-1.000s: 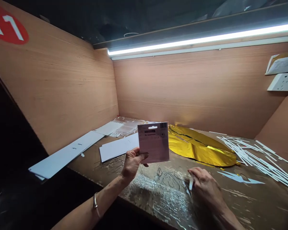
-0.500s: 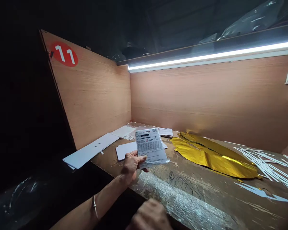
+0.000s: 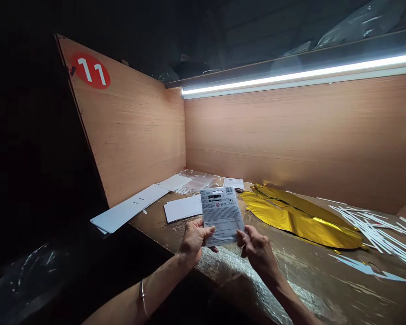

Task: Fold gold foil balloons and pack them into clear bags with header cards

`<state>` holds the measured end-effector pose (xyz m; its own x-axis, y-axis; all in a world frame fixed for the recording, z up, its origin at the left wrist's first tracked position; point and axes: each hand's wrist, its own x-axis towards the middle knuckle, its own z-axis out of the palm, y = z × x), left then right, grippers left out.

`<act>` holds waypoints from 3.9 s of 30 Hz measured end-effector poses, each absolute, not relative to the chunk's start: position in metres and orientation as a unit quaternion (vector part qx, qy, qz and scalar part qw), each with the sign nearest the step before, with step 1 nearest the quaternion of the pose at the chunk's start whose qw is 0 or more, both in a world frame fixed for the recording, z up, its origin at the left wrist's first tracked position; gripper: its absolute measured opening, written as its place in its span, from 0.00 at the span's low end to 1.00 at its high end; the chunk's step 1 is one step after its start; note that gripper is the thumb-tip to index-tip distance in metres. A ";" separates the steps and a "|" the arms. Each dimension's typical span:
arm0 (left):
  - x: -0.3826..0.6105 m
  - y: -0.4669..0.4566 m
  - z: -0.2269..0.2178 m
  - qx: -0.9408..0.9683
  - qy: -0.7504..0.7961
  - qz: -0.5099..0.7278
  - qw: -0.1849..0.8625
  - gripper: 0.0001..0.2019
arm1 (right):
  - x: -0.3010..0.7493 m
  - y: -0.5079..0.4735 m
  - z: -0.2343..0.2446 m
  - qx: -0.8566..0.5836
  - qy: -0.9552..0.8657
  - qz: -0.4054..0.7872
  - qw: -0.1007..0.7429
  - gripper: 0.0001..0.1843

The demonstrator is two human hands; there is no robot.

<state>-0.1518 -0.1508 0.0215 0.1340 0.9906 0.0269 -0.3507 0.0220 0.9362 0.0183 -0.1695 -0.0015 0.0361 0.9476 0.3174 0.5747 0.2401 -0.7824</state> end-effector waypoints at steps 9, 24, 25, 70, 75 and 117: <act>-0.158 -0.153 0.023 0.401 0.414 0.559 0.596 0.15 | 0.002 -0.176 0.006 -0.412 -0.796 -0.083 0.436 0.09; -0.165 -0.158 0.016 0.344 0.426 0.536 0.642 0.11 | 0.014 -0.154 -0.019 -0.568 -0.728 -0.040 0.382 0.10; -0.167 -0.157 0.016 0.337 0.430 0.535 0.645 0.11 | 0.020 -0.154 -0.017 -0.576 -0.715 -0.011 0.395 0.10; -0.130 -0.167 0.005 0.343 0.362 0.536 0.681 0.13 | -0.004 -0.188 -0.024 -0.463 -0.807 -0.033 0.364 0.07; -0.127 -0.162 -0.002 0.332 0.377 0.547 0.670 0.14 | -0.001 -0.200 -0.019 -0.370 -0.857 -0.160 0.321 0.07; -0.119 -0.160 -0.001 0.389 0.352 0.579 0.624 0.09 | -0.007 -0.201 -0.002 -0.369 -0.854 0.119 0.347 0.07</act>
<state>-0.1192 -0.1604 -0.0010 0.0811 0.9966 0.0112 -0.4488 0.0265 0.8933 -0.0072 -0.2009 -0.0019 -0.4861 0.7134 0.5047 0.5481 0.6987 -0.4598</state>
